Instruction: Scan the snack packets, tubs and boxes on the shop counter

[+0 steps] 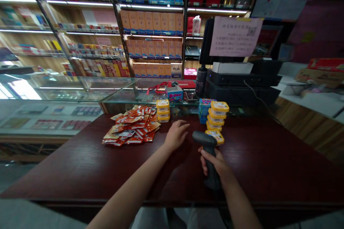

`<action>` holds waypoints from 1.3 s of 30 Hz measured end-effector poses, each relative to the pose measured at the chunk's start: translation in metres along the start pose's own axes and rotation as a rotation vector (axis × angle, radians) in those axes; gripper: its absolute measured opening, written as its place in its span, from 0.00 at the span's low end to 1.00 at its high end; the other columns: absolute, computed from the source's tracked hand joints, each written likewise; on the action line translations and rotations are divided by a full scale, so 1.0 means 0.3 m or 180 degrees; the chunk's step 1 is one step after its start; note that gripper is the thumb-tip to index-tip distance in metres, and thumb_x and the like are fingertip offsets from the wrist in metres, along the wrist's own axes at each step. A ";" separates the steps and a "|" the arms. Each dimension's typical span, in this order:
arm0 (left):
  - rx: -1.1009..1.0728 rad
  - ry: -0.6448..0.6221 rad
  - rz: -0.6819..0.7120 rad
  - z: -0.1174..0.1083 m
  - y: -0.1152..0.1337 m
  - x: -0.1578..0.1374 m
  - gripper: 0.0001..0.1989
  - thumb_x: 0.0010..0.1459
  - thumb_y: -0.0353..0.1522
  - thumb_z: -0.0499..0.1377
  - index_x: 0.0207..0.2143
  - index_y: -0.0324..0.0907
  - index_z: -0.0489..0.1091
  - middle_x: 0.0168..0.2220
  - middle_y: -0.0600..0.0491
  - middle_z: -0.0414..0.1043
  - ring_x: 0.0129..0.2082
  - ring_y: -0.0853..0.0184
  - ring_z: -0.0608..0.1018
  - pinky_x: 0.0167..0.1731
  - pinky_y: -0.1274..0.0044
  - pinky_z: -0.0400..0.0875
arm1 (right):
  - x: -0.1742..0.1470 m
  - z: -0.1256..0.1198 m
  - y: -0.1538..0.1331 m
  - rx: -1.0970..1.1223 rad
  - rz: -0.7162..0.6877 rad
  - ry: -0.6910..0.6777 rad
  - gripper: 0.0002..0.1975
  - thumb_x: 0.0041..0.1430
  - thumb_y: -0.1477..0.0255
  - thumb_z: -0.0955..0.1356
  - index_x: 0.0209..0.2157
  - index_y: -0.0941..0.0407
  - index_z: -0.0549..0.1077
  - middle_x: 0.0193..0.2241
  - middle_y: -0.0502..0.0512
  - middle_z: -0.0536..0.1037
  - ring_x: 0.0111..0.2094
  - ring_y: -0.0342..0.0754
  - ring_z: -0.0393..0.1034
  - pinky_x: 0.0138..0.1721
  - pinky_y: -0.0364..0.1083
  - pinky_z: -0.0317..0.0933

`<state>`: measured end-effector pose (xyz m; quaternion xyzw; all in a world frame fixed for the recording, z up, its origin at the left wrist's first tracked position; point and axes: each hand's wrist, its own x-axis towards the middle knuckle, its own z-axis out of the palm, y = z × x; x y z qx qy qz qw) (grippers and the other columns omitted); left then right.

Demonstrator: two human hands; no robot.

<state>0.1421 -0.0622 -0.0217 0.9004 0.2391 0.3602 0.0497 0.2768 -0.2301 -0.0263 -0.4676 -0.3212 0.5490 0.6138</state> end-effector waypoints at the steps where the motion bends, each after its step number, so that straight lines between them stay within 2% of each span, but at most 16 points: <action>1: -0.0109 -0.0200 0.0084 0.020 0.032 0.006 0.19 0.56 0.28 0.57 0.51 0.43 0.68 0.49 0.47 0.67 0.50 0.63 0.69 0.51 0.69 0.67 | -0.014 -0.018 -0.008 0.0021 -0.0040 0.0042 0.24 0.44 0.57 0.75 0.36 0.57 0.68 0.14 0.41 0.68 0.13 0.39 0.61 0.12 0.38 0.57; 3: -0.0252 -0.0512 0.0238 0.057 0.095 0.020 0.22 0.55 0.29 0.59 0.54 0.43 0.66 0.50 0.46 0.66 0.50 0.62 0.69 0.51 0.69 0.67 | -0.041 -0.062 -0.027 0.0039 -0.0145 0.0164 0.23 0.45 0.58 0.74 0.37 0.57 0.68 0.15 0.42 0.69 0.13 0.38 0.61 0.12 0.38 0.57; 5: -0.0292 -0.0647 0.0348 0.093 0.150 0.036 0.25 0.54 0.31 0.60 0.55 0.43 0.65 0.51 0.46 0.65 0.50 0.62 0.69 0.51 0.69 0.67 | -0.064 -0.115 -0.046 0.0093 -0.0235 0.0325 0.21 0.47 0.59 0.74 0.37 0.57 0.69 0.15 0.42 0.68 0.13 0.38 0.61 0.13 0.38 0.58; 8: -0.0097 -0.0668 0.0440 0.140 0.211 0.058 0.19 0.56 0.33 0.58 0.51 0.44 0.69 0.51 0.46 0.66 0.49 0.62 0.69 0.49 0.70 0.67 | -0.086 -0.187 -0.072 0.0230 -0.0262 0.0546 0.20 0.46 0.60 0.75 0.37 0.57 0.70 0.16 0.42 0.69 0.13 0.37 0.60 0.13 0.38 0.58; 11: 0.0380 -0.0868 0.0629 0.166 0.243 0.071 0.11 0.60 0.32 0.54 0.42 0.44 0.73 0.46 0.48 0.70 0.44 0.63 0.71 0.44 0.71 0.69 | -0.095 -0.234 -0.091 0.0330 -0.0216 0.0661 0.20 0.45 0.61 0.75 0.36 0.57 0.71 0.15 0.42 0.69 0.14 0.37 0.60 0.13 0.37 0.58; 13: 0.0726 -0.1040 0.0856 0.170 0.251 0.073 0.12 0.62 0.31 0.51 0.42 0.43 0.73 0.42 0.48 0.72 0.40 0.64 0.72 0.39 0.72 0.70 | -0.095 -0.247 -0.099 0.0337 -0.0207 0.0679 0.20 0.44 0.61 0.76 0.35 0.57 0.71 0.15 0.43 0.69 0.14 0.38 0.61 0.13 0.38 0.58; 16: 0.1057 -0.1096 0.1056 0.161 0.246 0.067 0.12 0.63 0.30 0.50 0.45 0.42 0.70 0.43 0.48 0.73 0.38 0.64 0.73 0.36 0.74 0.70 | -0.088 -0.243 -0.104 0.0339 -0.0226 0.0668 0.20 0.44 0.62 0.76 0.35 0.57 0.71 0.15 0.43 0.69 0.13 0.38 0.61 0.13 0.38 0.57; 21: 0.1223 -0.1119 0.0942 0.108 0.187 0.035 0.12 0.63 0.30 0.50 0.47 0.40 0.67 0.46 0.47 0.72 0.38 0.66 0.75 0.37 0.75 0.71 | -0.063 -0.189 -0.087 0.0391 -0.0289 0.0544 0.20 0.44 0.61 0.76 0.36 0.56 0.71 0.15 0.43 0.69 0.13 0.39 0.61 0.13 0.38 0.58; 27: 0.1233 -0.0993 -0.0138 -0.013 0.032 -0.033 0.15 0.61 0.28 0.52 0.50 0.40 0.65 0.51 0.46 0.69 0.43 0.65 0.77 0.42 0.75 0.72 | -0.014 -0.083 -0.057 0.0346 -0.0237 0.0241 0.21 0.44 0.59 0.75 0.36 0.56 0.70 0.16 0.43 0.69 0.14 0.39 0.61 0.14 0.38 0.58; 31: 0.1318 -0.0681 -0.0706 -0.068 -0.063 -0.084 0.18 0.59 0.26 0.52 0.52 0.41 0.64 0.52 0.45 0.68 0.45 0.64 0.76 0.45 0.73 0.72 | 0.053 -0.012 -0.054 0.0182 -0.0102 0.0009 0.21 0.46 0.59 0.74 0.37 0.57 0.71 0.15 0.44 0.70 0.14 0.40 0.62 0.14 0.39 0.59; 35: 0.1355 -0.0330 -0.0847 -0.080 -0.108 -0.123 0.17 0.60 0.26 0.51 0.51 0.42 0.65 0.52 0.46 0.69 0.46 0.64 0.76 0.46 0.72 0.72 | 0.116 0.029 -0.048 0.0027 0.0049 -0.0202 0.20 0.47 0.60 0.73 0.37 0.59 0.72 0.15 0.45 0.71 0.13 0.40 0.63 0.13 0.38 0.58; 39: 0.1304 -0.0220 -0.0850 -0.072 -0.116 -0.135 0.17 0.60 0.26 0.51 0.51 0.43 0.66 0.51 0.46 0.70 0.45 0.64 0.76 0.44 0.72 0.73 | 0.134 0.018 -0.031 -0.0107 0.0144 -0.0369 0.21 0.45 0.60 0.74 0.38 0.59 0.72 0.15 0.46 0.72 0.13 0.40 0.63 0.14 0.39 0.59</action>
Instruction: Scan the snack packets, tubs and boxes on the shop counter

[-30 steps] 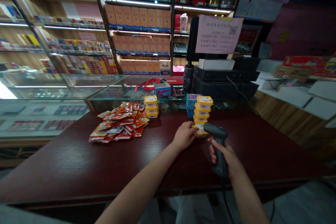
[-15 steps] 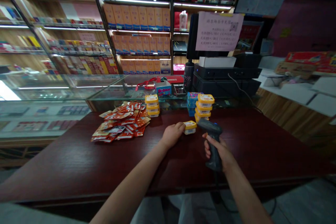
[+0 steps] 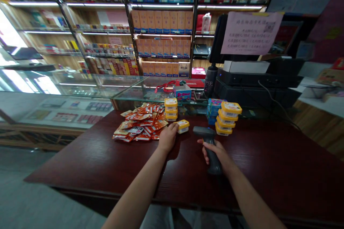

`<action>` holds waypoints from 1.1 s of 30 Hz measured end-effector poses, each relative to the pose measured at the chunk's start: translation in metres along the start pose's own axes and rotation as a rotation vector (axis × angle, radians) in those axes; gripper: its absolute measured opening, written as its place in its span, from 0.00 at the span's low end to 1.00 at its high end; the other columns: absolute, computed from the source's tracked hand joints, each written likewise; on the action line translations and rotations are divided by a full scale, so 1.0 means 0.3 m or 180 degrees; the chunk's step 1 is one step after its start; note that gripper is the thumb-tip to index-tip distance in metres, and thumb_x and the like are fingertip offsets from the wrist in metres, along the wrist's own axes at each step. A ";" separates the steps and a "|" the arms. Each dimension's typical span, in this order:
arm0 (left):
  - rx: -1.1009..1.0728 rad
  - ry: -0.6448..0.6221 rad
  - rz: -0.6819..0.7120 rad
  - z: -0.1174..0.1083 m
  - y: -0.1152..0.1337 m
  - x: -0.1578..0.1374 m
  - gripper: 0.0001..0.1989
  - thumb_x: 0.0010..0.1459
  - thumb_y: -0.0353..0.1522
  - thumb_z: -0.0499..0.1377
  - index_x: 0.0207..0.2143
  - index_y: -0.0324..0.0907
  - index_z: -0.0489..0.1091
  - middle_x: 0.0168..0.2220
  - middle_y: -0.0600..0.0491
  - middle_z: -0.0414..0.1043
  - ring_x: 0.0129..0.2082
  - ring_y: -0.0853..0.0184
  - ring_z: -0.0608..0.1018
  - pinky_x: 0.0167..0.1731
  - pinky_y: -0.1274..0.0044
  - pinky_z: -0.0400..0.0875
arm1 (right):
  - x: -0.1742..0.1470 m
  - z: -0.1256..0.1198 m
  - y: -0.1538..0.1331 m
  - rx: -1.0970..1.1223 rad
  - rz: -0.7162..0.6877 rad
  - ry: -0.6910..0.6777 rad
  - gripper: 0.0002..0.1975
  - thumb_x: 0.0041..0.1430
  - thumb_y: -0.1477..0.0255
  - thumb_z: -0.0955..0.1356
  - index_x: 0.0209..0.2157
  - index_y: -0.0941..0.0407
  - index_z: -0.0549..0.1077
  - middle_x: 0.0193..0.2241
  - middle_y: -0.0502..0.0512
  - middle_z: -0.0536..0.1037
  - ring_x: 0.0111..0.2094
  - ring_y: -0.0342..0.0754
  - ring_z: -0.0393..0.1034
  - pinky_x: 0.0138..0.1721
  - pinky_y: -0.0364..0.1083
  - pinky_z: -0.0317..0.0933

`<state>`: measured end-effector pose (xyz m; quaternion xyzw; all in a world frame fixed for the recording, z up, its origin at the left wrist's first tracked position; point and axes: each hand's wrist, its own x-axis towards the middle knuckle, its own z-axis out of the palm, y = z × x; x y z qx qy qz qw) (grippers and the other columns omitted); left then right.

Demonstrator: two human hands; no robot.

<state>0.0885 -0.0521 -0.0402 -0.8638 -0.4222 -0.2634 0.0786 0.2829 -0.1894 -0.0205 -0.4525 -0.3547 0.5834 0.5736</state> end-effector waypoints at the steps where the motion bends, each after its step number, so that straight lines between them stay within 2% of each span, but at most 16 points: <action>1: -0.0035 0.0018 -0.0013 0.002 0.001 0.000 0.17 0.60 0.26 0.51 0.51 0.43 0.67 0.51 0.46 0.70 0.45 0.64 0.76 0.45 0.73 0.72 | -0.004 -0.007 0.004 -0.0056 0.0004 -0.0043 0.21 0.45 0.60 0.74 0.38 0.59 0.71 0.16 0.46 0.72 0.13 0.41 0.64 0.14 0.39 0.59; 9: -0.0083 0.0038 -0.0121 0.005 0.007 0.001 0.16 0.61 0.27 0.50 0.50 0.43 0.68 0.50 0.48 0.71 0.46 0.64 0.76 0.45 0.74 0.72 | -0.068 -0.029 0.006 -0.0543 -0.0101 -0.0171 0.19 0.47 0.57 0.72 0.34 0.57 0.69 0.15 0.45 0.71 0.13 0.41 0.63 0.13 0.39 0.56; 15: -0.0204 0.0126 -0.0058 0.012 -0.002 -0.005 0.16 0.62 0.28 0.50 0.50 0.43 0.68 0.51 0.49 0.71 0.47 0.64 0.75 0.45 0.74 0.71 | -0.078 -0.035 0.005 -0.0498 -0.0072 -0.0114 0.20 0.46 0.57 0.72 0.34 0.57 0.69 0.15 0.46 0.71 0.12 0.41 0.64 0.13 0.39 0.55; 21: -0.0295 0.0316 -0.0088 0.040 -0.009 0.001 0.15 0.60 0.28 0.52 0.49 0.43 0.70 0.49 0.49 0.73 0.46 0.64 0.75 0.46 0.73 0.71 | -0.082 -0.034 0.002 -0.0545 -0.0114 -0.0253 0.18 0.49 0.58 0.71 0.34 0.57 0.68 0.15 0.46 0.71 0.12 0.42 0.64 0.13 0.39 0.55; 28: -0.0386 0.0245 -0.0095 0.026 -0.006 0.000 0.16 0.60 0.27 0.51 0.49 0.43 0.70 0.49 0.48 0.72 0.46 0.63 0.75 0.46 0.72 0.71 | -0.083 -0.033 0.004 -0.0496 -0.0068 -0.0128 0.19 0.47 0.57 0.72 0.33 0.57 0.69 0.15 0.46 0.71 0.12 0.42 0.64 0.13 0.39 0.55; 33: -0.0579 0.0358 0.0188 0.016 -0.022 -0.003 0.17 0.59 0.26 0.51 0.50 0.40 0.69 0.49 0.46 0.73 0.47 0.63 0.75 0.47 0.72 0.71 | -0.070 -0.045 0.013 -0.0367 -0.0148 -0.0056 0.21 0.47 0.57 0.73 0.35 0.57 0.71 0.16 0.46 0.72 0.13 0.41 0.64 0.14 0.39 0.57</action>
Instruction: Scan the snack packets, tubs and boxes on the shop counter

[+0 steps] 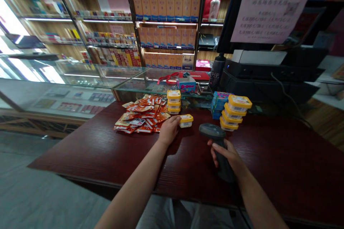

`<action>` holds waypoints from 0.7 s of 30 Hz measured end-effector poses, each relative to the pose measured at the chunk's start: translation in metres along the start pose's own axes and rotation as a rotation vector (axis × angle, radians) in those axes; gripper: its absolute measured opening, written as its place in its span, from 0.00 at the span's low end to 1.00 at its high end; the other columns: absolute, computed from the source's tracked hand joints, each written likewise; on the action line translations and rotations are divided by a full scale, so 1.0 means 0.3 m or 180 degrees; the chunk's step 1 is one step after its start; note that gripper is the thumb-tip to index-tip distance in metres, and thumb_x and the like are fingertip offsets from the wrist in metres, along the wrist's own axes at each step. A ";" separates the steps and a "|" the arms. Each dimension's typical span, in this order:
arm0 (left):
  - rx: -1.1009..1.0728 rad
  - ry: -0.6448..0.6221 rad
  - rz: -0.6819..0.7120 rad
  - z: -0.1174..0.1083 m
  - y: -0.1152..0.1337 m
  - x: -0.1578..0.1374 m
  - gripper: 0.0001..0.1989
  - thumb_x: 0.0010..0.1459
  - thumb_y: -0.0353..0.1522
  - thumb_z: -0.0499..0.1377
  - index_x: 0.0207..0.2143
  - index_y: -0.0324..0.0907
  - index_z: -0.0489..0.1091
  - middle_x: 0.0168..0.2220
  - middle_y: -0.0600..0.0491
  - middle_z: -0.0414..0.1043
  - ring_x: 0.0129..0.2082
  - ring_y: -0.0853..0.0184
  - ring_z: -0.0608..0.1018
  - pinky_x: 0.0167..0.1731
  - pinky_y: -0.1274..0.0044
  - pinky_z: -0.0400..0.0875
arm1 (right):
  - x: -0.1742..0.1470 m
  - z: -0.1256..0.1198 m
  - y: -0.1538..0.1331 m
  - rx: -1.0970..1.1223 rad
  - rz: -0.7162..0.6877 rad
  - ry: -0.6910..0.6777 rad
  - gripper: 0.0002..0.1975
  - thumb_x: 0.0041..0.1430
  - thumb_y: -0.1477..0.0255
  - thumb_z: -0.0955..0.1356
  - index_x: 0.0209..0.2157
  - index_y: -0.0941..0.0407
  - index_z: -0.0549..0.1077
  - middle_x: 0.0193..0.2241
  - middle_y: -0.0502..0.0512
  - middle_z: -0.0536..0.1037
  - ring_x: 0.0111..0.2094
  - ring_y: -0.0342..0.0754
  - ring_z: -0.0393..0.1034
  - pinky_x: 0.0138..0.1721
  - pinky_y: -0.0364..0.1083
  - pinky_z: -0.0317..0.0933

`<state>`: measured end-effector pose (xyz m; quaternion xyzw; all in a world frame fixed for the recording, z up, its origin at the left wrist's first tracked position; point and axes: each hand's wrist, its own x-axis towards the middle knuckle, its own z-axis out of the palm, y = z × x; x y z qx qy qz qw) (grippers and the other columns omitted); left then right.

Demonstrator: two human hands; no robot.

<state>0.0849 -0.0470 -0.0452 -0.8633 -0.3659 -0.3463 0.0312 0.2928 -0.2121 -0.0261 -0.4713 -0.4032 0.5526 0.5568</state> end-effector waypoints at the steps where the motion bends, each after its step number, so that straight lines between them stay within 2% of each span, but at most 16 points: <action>1: -0.0066 0.0071 0.0075 -0.008 -0.003 0.002 0.17 0.59 0.26 0.51 0.50 0.41 0.69 0.49 0.46 0.72 0.47 0.64 0.75 0.48 0.72 0.71 | 0.003 -0.003 0.003 0.0038 -0.0018 -0.0013 0.21 0.47 0.57 0.73 0.36 0.58 0.71 0.16 0.47 0.71 0.13 0.41 0.64 0.14 0.39 0.57; 5: -0.0200 0.0593 0.0159 -0.075 -0.018 0.052 0.18 0.62 0.27 0.47 0.51 0.42 0.69 0.50 0.46 0.72 0.49 0.66 0.74 0.50 0.74 0.70 | 0.014 -0.012 0.016 0.0211 -0.0036 -0.0123 0.24 0.48 0.57 0.72 0.41 0.60 0.73 0.16 0.47 0.71 0.13 0.42 0.64 0.13 0.41 0.58; 8: -0.0108 0.0876 0.0124 -0.150 -0.046 0.144 0.17 0.63 0.29 0.47 0.50 0.44 0.69 0.50 0.48 0.72 0.48 0.67 0.75 0.49 0.75 0.70 | 0.021 -0.018 0.026 0.0404 -0.0013 -0.0260 0.29 0.49 0.57 0.72 0.49 0.60 0.71 0.17 0.47 0.71 0.13 0.42 0.64 0.13 0.41 0.58; 11: 0.0058 0.1008 0.0137 -0.218 -0.093 0.256 0.16 0.63 0.29 0.48 0.48 0.43 0.70 0.49 0.48 0.72 0.47 0.67 0.75 0.48 0.75 0.70 | 0.025 -0.023 0.035 0.0591 0.0039 -0.0379 0.31 0.50 0.58 0.71 0.53 0.60 0.69 0.17 0.47 0.71 0.13 0.42 0.64 0.14 0.41 0.58; 16: 0.0339 0.0822 0.0203 -0.250 -0.183 0.387 0.16 0.61 0.27 0.49 0.47 0.43 0.72 0.48 0.48 0.73 0.47 0.66 0.75 0.47 0.75 0.70 | 0.034 -0.028 0.044 0.0667 0.0059 -0.0470 0.31 0.50 0.58 0.71 0.52 0.59 0.69 0.17 0.47 0.71 0.13 0.41 0.64 0.14 0.40 0.57; 21: 0.0345 0.0590 0.0266 -0.211 -0.240 0.394 0.16 0.60 0.26 0.50 0.47 0.42 0.71 0.49 0.47 0.73 0.48 0.66 0.75 0.48 0.75 0.70 | 0.041 -0.029 0.048 0.0618 0.0098 -0.0448 0.32 0.50 0.57 0.72 0.53 0.59 0.69 0.17 0.47 0.70 0.12 0.41 0.63 0.12 0.39 0.55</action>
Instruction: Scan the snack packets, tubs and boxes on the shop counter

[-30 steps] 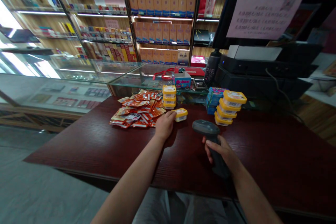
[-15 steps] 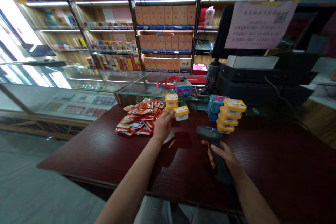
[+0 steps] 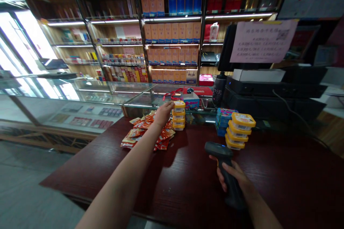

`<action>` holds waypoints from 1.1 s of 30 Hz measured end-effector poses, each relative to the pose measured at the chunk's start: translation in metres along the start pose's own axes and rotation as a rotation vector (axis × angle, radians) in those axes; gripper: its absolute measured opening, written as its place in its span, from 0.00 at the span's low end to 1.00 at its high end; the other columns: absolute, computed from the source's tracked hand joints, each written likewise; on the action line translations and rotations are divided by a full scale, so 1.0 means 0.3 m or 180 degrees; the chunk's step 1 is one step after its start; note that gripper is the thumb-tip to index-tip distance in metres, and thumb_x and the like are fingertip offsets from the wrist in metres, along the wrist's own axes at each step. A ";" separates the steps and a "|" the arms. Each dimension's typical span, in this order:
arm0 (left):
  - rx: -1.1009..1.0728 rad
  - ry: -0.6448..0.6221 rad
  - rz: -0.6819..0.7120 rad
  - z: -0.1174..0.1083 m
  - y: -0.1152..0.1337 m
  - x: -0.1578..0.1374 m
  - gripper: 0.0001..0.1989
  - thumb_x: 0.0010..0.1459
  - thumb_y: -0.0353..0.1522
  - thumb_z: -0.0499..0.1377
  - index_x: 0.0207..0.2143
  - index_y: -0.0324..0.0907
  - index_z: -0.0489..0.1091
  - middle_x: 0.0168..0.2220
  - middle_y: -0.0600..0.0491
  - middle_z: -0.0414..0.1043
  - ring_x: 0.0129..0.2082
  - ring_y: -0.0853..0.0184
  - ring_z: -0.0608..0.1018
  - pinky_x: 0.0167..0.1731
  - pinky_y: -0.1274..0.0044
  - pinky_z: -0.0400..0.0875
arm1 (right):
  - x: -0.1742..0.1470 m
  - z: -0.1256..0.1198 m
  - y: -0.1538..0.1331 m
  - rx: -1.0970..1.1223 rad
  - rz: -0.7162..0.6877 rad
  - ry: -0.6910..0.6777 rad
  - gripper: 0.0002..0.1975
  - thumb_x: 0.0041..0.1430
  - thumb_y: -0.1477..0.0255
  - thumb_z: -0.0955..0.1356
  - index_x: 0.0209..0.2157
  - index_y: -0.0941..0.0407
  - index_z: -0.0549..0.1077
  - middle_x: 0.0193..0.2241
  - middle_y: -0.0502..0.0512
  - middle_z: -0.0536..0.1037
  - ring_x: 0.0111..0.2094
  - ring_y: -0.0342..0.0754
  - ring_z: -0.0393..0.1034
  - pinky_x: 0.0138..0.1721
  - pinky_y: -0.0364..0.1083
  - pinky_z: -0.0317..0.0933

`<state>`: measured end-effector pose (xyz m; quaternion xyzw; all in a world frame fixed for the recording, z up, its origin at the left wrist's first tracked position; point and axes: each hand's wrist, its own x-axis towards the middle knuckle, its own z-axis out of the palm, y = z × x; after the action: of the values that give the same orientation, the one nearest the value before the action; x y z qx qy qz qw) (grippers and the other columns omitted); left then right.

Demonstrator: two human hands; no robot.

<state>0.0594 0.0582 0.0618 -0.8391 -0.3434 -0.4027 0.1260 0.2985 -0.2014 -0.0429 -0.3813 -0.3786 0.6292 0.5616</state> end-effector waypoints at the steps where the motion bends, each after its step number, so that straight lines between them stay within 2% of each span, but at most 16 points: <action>1: -0.0021 0.0016 -0.0001 0.007 -0.004 -0.009 0.16 0.60 0.26 0.50 0.47 0.42 0.71 0.49 0.47 0.72 0.49 0.66 0.74 0.49 0.75 0.69 | 0.000 0.000 0.000 -0.0006 0.0016 0.0004 0.32 0.49 0.57 0.72 0.53 0.59 0.69 0.16 0.47 0.70 0.12 0.41 0.63 0.12 0.39 0.55; 6: -0.0187 0.0178 -0.0129 0.029 -0.003 -0.037 0.15 0.62 0.28 0.50 0.48 0.43 0.70 0.51 0.47 0.71 0.50 0.66 0.74 0.49 0.74 0.69 | -0.003 0.008 -0.003 0.0007 0.0021 0.0020 0.31 0.50 0.57 0.72 0.52 0.59 0.70 0.17 0.47 0.70 0.13 0.41 0.64 0.13 0.39 0.56; 11: -0.0282 0.0096 -0.0157 0.044 0.001 -0.030 0.14 0.62 0.30 0.51 0.48 0.43 0.70 0.50 0.47 0.71 0.50 0.65 0.74 0.49 0.73 0.69 | -0.003 0.002 -0.003 -0.0010 0.0009 0.0007 0.33 0.50 0.58 0.72 0.54 0.61 0.68 0.17 0.48 0.71 0.13 0.41 0.64 0.14 0.40 0.58; 14: -0.0442 0.0183 -0.0262 0.058 0.000 -0.049 0.16 0.60 0.28 0.51 0.50 0.43 0.68 0.52 0.47 0.69 0.52 0.64 0.72 0.51 0.71 0.68 | -0.004 -0.006 -0.004 -0.0035 0.0012 0.0004 0.33 0.51 0.57 0.71 0.54 0.61 0.67 0.18 0.48 0.71 0.13 0.41 0.65 0.14 0.40 0.58; 19: -0.0889 0.0306 -0.0978 0.120 0.006 -0.130 0.25 0.53 0.26 0.56 0.55 0.41 0.63 0.48 0.45 0.71 0.47 0.63 0.75 0.48 0.69 0.71 | -0.004 -0.011 -0.001 -0.0032 0.0030 0.0000 0.29 0.52 0.58 0.71 0.52 0.60 0.68 0.18 0.48 0.72 0.14 0.41 0.66 0.15 0.39 0.58; 25: -0.1270 -0.0046 -0.1685 0.206 0.010 -0.186 0.20 0.46 0.29 0.64 0.45 0.40 0.71 0.41 0.48 0.75 0.42 0.62 0.77 0.45 0.67 0.72 | -0.001 -0.012 0.004 0.0043 0.0023 -0.0009 0.29 0.52 0.59 0.71 0.52 0.59 0.68 0.17 0.47 0.71 0.13 0.41 0.66 0.14 0.39 0.58; 28: -0.1436 -0.0048 -0.1851 0.219 0.000 -0.189 0.17 0.47 0.28 0.63 0.43 0.39 0.73 0.41 0.48 0.76 0.41 0.63 0.77 0.45 0.68 0.71 | -0.002 -0.010 0.001 0.0052 0.0041 0.0035 0.30 0.51 0.59 0.72 0.52 0.59 0.68 0.17 0.47 0.72 0.13 0.41 0.66 0.14 0.39 0.57; 33: -0.1449 -0.0128 -0.1849 0.209 -0.020 -0.184 0.16 0.48 0.27 0.62 0.42 0.40 0.74 0.40 0.49 0.77 0.41 0.63 0.77 0.45 0.69 0.71 | -0.002 -0.012 0.001 0.0055 0.0078 0.0001 0.29 0.52 0.59 0.71 0.52 0.59 0.67 0.17 0.47 0.72 0.14 0.41 0.66 0.13 0.38 0.56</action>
<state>0.0679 0.0671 -0.0212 -0.7209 -0.4712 -0.4712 -0.1902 0.3018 -0.2018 -0.0447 -0.3812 -0.3684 0.6392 0.5572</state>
